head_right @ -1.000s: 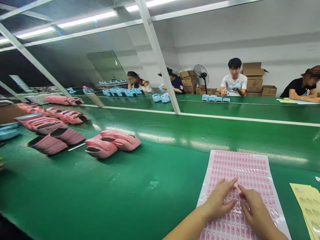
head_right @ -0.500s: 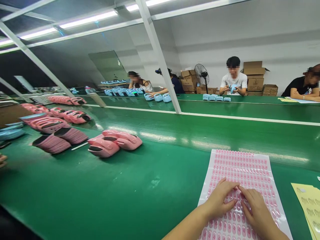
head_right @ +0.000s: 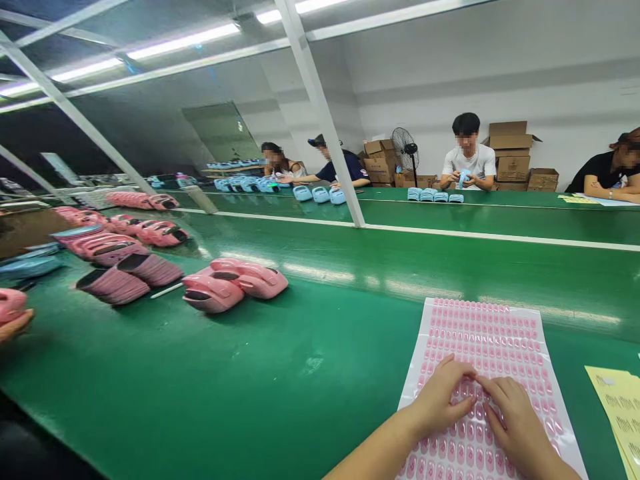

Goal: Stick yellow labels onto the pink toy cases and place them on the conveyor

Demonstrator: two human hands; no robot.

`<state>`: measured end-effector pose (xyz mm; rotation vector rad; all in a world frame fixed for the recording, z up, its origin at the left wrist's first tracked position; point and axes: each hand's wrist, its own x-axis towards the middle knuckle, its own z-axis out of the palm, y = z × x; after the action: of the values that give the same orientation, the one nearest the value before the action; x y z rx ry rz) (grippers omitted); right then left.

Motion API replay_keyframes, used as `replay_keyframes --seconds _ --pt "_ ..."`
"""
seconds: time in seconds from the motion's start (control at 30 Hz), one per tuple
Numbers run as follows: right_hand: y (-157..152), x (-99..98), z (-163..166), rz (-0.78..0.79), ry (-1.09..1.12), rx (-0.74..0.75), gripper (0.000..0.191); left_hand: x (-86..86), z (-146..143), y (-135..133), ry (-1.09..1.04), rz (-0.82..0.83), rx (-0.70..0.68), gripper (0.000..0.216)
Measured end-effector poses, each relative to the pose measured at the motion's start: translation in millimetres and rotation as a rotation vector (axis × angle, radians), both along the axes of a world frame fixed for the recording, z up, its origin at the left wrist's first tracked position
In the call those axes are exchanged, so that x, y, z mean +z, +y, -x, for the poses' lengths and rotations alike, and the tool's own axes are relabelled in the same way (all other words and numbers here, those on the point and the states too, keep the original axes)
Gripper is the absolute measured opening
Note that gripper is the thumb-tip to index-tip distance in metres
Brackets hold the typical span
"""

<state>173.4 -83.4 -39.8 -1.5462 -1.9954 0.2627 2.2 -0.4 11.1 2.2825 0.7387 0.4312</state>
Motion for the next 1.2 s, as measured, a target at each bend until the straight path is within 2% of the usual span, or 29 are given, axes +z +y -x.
replay_keyframes --seconds 0.17,0.37,0.43,0.5,0.63,0.83,1.03,1.2 --pt "0.8 -2.4 -1.6 -0.002 0.021 -0.015 0.040 -1.5 -0.5 -0.6 0.005 -0.022 -0.016 0.016" --pt "0.6 -4.7 -2.5 0.017 0.029 0.003 0.036 -1.0 2.0 -1.8 -0.046 0.052 -0.001 0.059" --pt "-0.1 -5.0 -1.3 0.026 0.034 -0.011 0.034 -0.3 2.1 -2.0 -0.034 0.026 -0.028 0.055" --pt "-0.6 -4.8 -0.2 0.021 0.046 -0.035 0.032 0.0 1.6 -1.9 -0.008 -0.018 -0.046 0.040" --pt "-0.8 -2.1 -0.8 0.061 0.044 0.015 0.030 -1.4 0.1 -1.2 0.037 -0.054 -0.032 0.022" --pt "-0.4 -0.7 -0.7 0.066 0.035 0.013 0.029 -3.0 -0.6 -0.3 0.031 -0.062 -0.020 0.018" --pt "-1.2 -7.4 5.4 -0.066 0.050 -0.060 0.026 -4.2 -0.4 0.0 0.040 -0.073 -0.030 0.020" --pt "-1.7 -9.2 5.0 -0.105 0.045 -0.056 0.026 -5.6 -0.2 0.0 0.040 -0.087 -0.040 0.020"
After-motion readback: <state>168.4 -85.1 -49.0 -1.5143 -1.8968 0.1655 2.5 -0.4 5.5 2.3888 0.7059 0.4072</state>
